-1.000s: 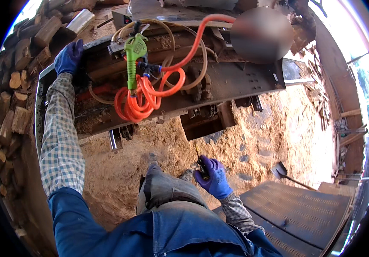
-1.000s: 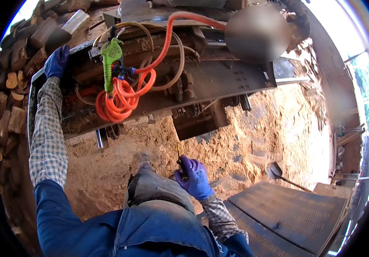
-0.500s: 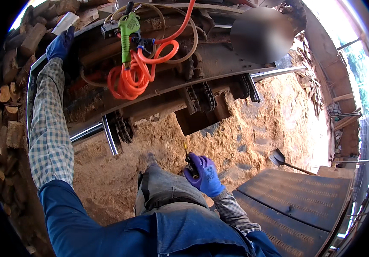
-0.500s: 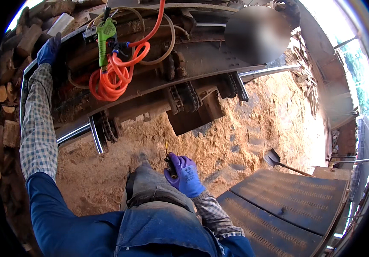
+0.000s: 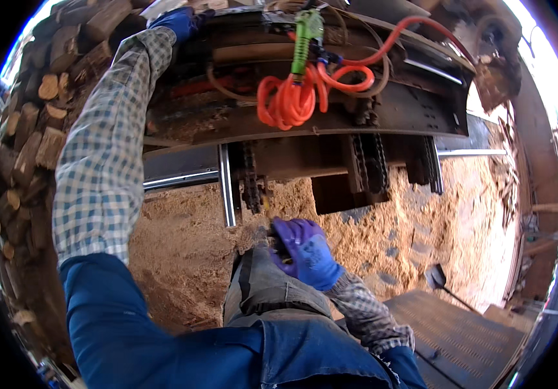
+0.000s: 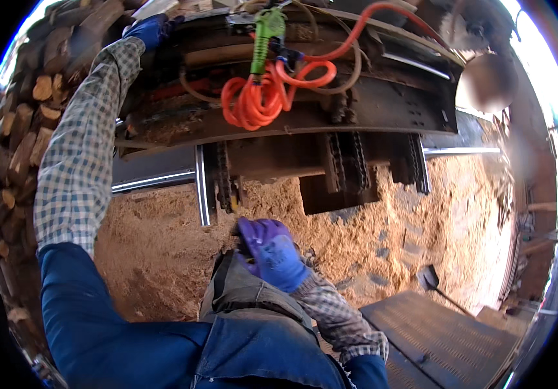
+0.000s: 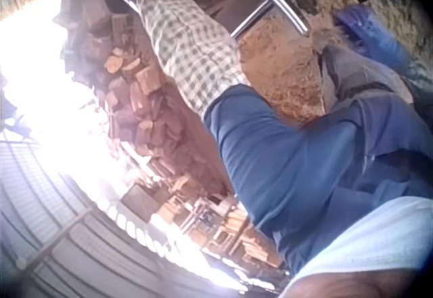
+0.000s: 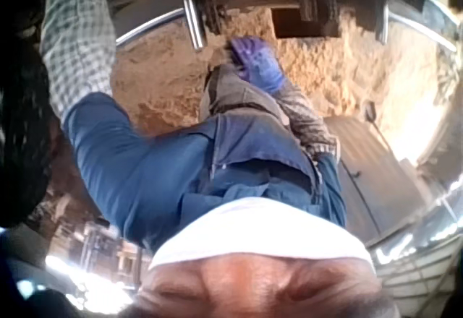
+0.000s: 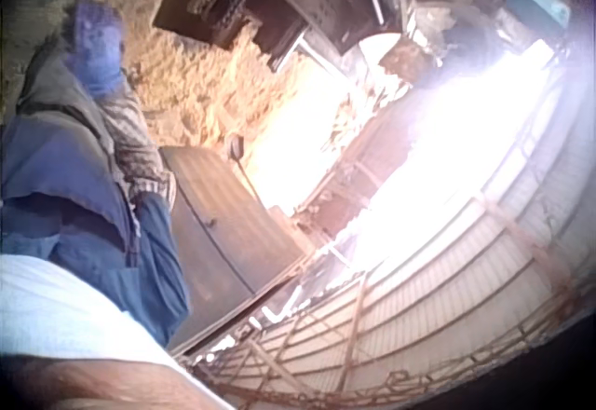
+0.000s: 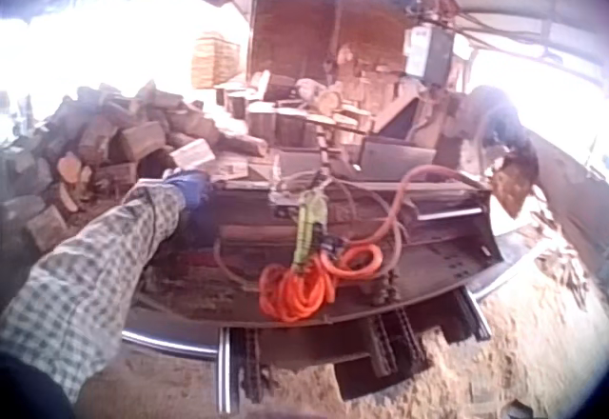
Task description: The person uses a screwdriver to adjust components on a large industrial saw, including the chain and blade area. They also handle a coiled orange air hose and a green spray bottle, moving them on the machine's surface. The person repeatedly manipulates the saw's chain and blade guard while working in a woodshop environment.
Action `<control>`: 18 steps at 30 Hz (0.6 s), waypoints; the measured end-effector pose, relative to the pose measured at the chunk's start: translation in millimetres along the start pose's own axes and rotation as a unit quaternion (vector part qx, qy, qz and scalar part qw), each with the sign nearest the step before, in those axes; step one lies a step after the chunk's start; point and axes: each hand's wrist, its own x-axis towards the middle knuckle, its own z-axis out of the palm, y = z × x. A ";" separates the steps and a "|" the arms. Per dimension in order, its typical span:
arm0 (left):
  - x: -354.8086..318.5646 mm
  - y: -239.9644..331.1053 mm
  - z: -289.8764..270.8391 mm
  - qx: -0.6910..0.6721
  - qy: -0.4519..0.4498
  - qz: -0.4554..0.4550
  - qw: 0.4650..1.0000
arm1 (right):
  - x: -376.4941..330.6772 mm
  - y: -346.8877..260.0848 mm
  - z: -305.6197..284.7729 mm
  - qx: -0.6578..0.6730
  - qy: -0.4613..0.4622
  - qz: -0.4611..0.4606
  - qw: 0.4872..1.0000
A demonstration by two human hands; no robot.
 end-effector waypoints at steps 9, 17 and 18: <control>-133.1 -159.0 4.6 0.133 0.100 0.031 0.985 | 167.5 -22.5 87.3 -0.218 -0.203 -0.192 0.935; -122.2 -117.6 -9.1 0.079 0.096 0.026 0.992 | 192.4 30.4 76.8 -0.251 -0.217 -0.204 0.921; -124.5 -116.5 -12.3 0.074 0.089 0.030 0.993 | 198.8 32.0 79.1 -0.269 -0.225 -0.214 0.912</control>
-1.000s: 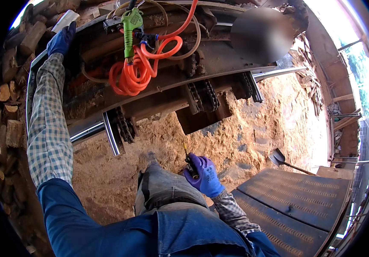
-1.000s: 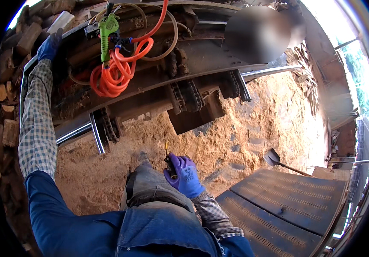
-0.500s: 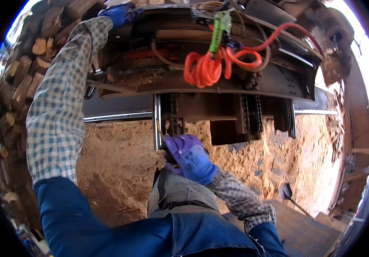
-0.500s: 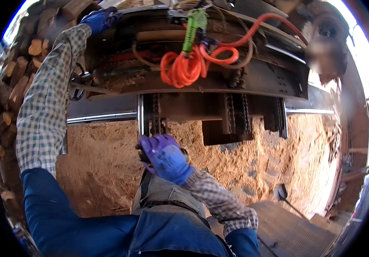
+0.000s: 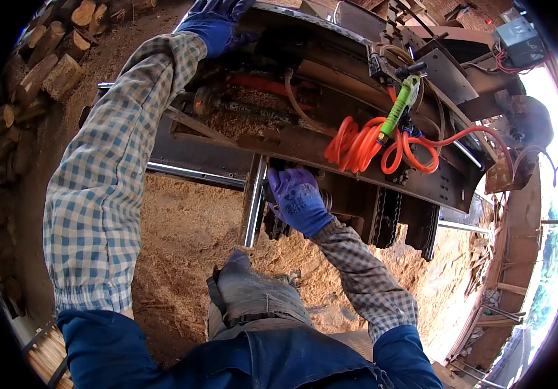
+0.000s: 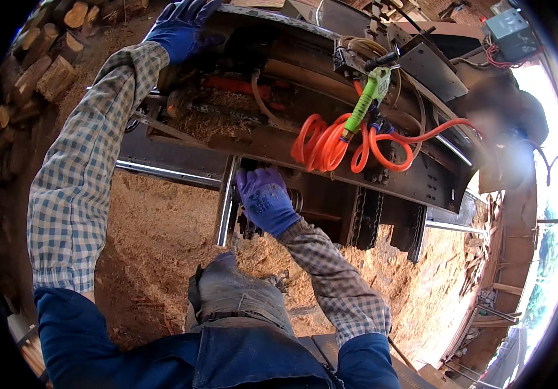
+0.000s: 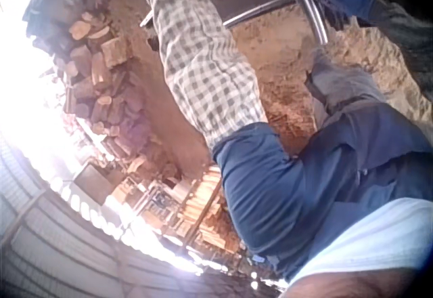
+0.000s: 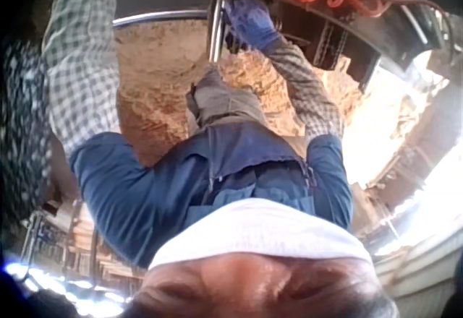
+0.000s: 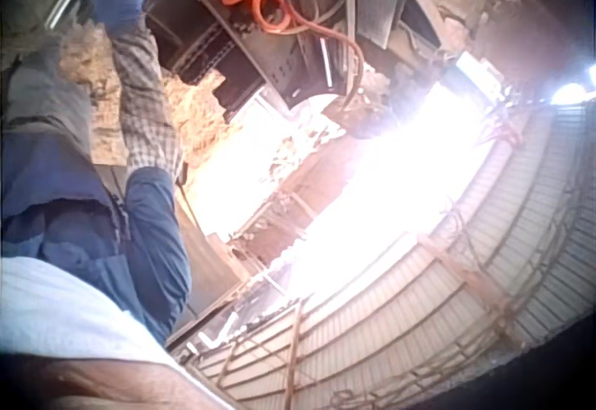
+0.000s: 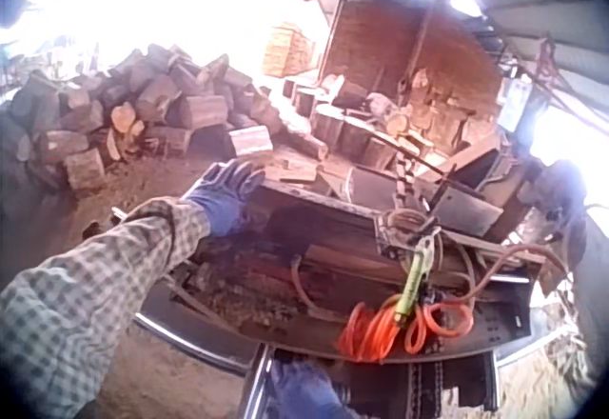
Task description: The person uses a screwdriver to adjust components on a large industrial saw, including the chain and blade area. They also handle a coiled orange air hose and a green spray bottle, moving them on the machine's surface. The person repeatedly manipulates the saw's chain and blade guard while working in a woodshop environment.
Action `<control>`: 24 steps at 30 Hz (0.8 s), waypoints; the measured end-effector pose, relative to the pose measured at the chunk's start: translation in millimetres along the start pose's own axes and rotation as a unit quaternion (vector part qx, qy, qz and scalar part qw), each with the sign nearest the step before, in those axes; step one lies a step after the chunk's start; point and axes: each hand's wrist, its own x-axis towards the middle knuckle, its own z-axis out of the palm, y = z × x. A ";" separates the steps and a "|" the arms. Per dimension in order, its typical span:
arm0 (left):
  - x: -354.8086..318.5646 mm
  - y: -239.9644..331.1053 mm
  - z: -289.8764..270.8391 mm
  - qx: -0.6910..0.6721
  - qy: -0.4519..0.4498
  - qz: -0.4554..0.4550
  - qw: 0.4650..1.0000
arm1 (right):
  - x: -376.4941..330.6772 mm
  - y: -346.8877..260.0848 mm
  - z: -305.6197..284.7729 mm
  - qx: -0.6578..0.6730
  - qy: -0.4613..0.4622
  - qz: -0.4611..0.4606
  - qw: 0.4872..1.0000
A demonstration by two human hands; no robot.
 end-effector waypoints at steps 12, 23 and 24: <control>4.3 -6.5 23.4 0.092 0.040 -0.019 0.995 | 12.4 -2.5 5.7 -0.011 0.067 0.019 0.998; 19.1 -53.8 47.2 -0.010 0.095 0.082 0.992 | -151.4 13.5 -23.8 0.115 0.236 0.102 0.959; 31.2 -63.5 57.9 -0.011 0.109 0.091 0.990 | -191.3 34.4 -20.8 0.144 0.233 0.140 0.951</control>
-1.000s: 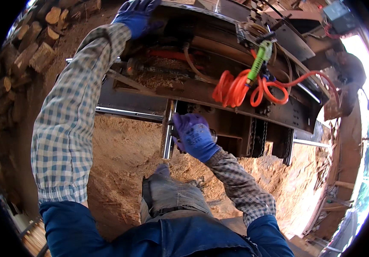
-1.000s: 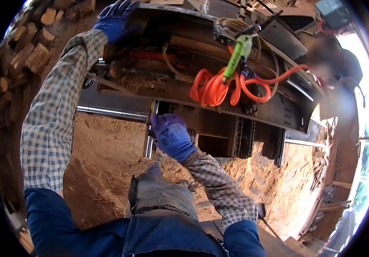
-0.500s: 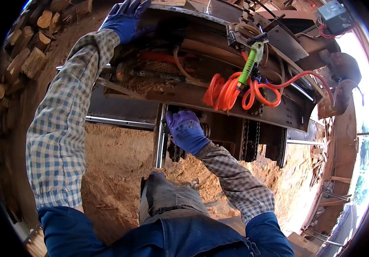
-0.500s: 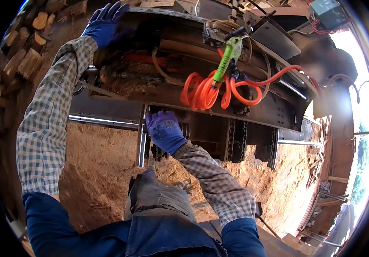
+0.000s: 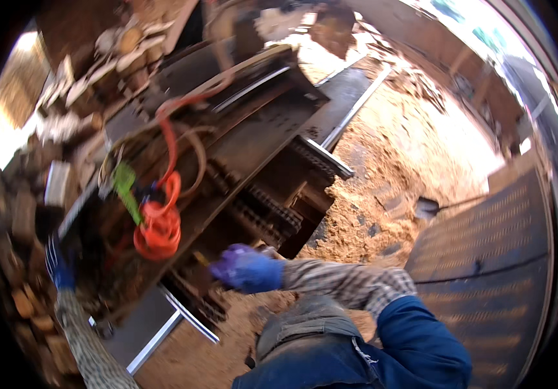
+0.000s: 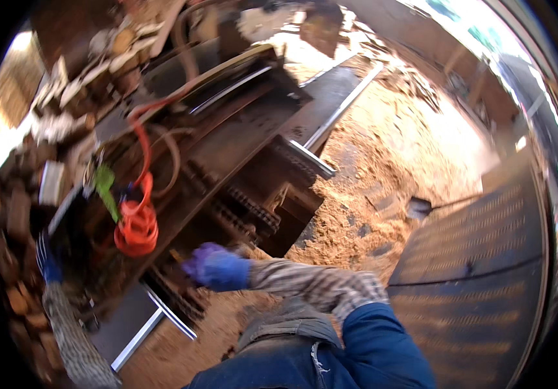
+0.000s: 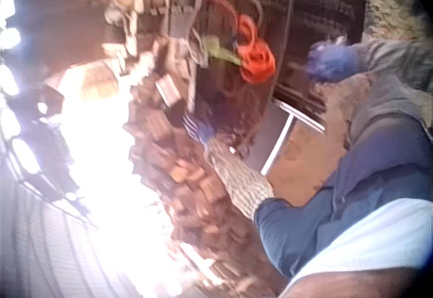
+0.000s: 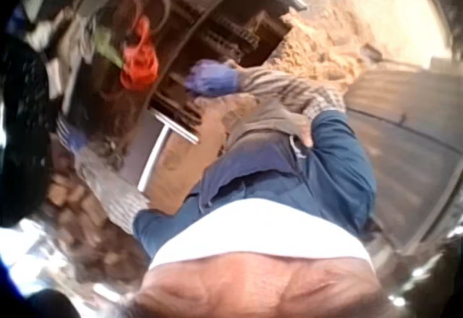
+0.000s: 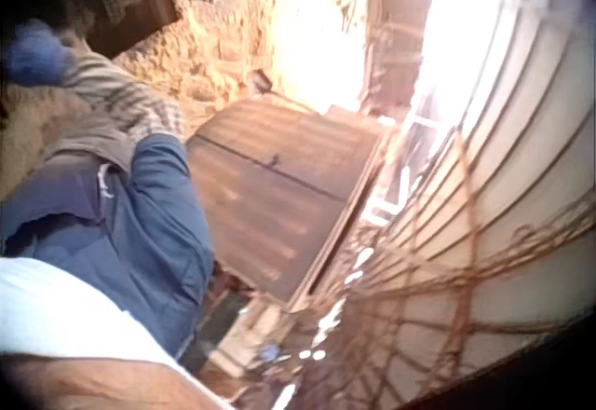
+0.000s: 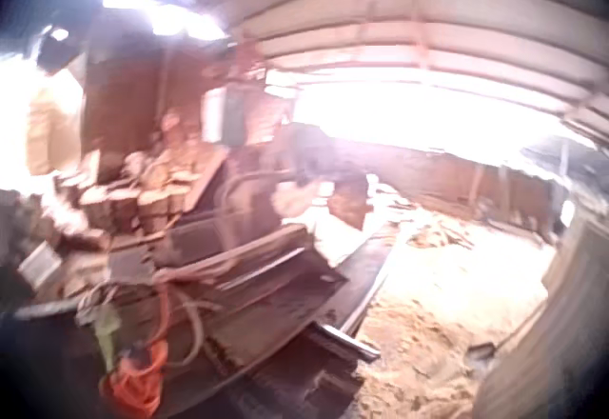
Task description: The person uses a screwdriver to adjust components on a large industrial saw, including the chain and blade area. They also handle a coiled orange air hose and a green spray bottle, moving them on the machine's surface. The person repeatedly manipulates the saw's chain and blade guard while working in a woodshop environment.
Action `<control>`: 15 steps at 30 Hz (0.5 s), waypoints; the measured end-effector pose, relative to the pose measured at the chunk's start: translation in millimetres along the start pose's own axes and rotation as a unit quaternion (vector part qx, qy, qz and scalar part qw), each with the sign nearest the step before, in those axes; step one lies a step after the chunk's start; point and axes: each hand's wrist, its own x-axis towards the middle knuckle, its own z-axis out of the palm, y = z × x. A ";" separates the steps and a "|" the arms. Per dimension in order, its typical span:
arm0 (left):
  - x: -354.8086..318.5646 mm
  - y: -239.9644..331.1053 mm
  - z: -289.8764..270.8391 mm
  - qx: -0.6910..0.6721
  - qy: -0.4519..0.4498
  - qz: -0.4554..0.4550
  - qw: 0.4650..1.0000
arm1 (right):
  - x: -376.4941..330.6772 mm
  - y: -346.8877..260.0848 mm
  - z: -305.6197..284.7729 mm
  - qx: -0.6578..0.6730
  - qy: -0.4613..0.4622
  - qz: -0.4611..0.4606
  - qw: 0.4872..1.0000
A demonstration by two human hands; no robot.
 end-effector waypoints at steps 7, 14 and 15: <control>33.6 8.6 46.3 -0.243 -0.097 -0.123 0.957 | -188.5 220.1 -137.9 -0.299 -0.078 0.304 0.901; 20.4 98.7 9.3 -0.282 -0.180 -0.293 0.896 | -230.7 407.9 -122.8 -0.249 -0.061 0.185 0.949; 24.3 107.3 0.3 -0.276 -0.188 -0.310 0.890 | -225.9 424.8 -117.4 -0.225 -0.061 0.183 0.955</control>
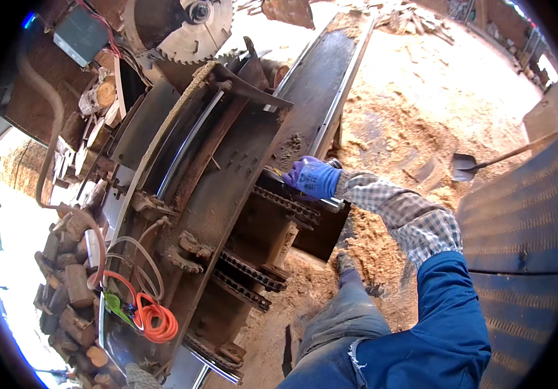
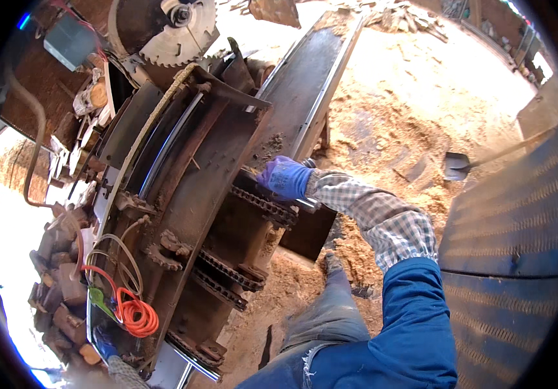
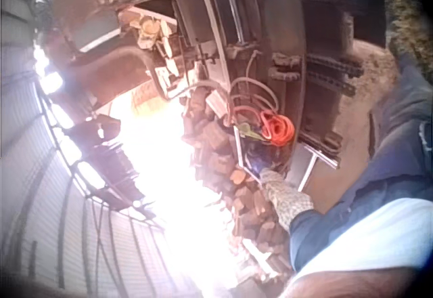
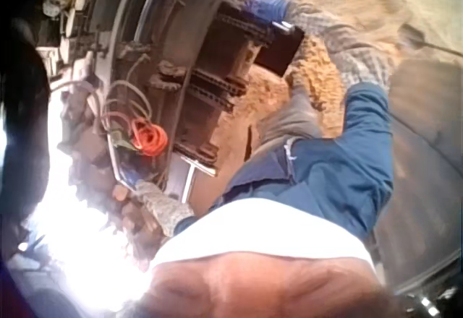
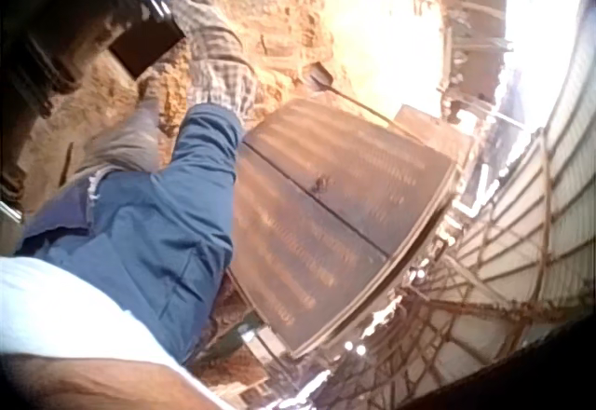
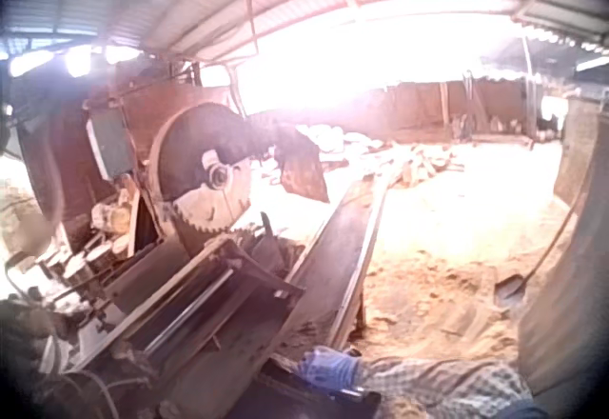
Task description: The person uses a screwdriver to adjust components on a large industrial saw, including the chain and blade area. They also handle a coiled orange air hose and a green spray bottle, moving them on the machine's surface. The person repeatedly manipulates the saw's chain and blade guard while working in a woodshop environment.
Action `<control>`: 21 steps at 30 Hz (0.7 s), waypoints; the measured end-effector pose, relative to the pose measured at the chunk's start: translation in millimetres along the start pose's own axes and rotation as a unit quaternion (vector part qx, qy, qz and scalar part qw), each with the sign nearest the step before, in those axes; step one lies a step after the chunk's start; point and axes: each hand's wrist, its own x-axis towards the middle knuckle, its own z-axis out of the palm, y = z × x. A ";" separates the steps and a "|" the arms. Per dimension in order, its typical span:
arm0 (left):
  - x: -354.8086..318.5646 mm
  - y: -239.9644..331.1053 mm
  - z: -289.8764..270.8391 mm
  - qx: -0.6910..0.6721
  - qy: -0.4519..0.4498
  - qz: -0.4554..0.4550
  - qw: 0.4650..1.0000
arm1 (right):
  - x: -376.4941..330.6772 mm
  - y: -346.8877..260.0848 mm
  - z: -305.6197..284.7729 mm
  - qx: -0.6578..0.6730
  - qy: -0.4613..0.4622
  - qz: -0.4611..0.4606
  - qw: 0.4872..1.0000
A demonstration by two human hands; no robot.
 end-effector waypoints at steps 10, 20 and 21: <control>-70.9 56.9 -26.9 0.010 0.017 -0.128 0.992 | 44.6 41.5 36.1 0.082 -0.010 -0.091 0.992; -37.1 56.5 -22.9 -0.029 0.015 -0.118 0.992 | 51.6 38.1 40.8 0.070 -0.050 -0.106 0.991; -25.3 54.1 -23.7 -0.037 0.015 -0.111 0.993 | 53.5 33.6 42.1 0.074 -0.041 -0.107 0.991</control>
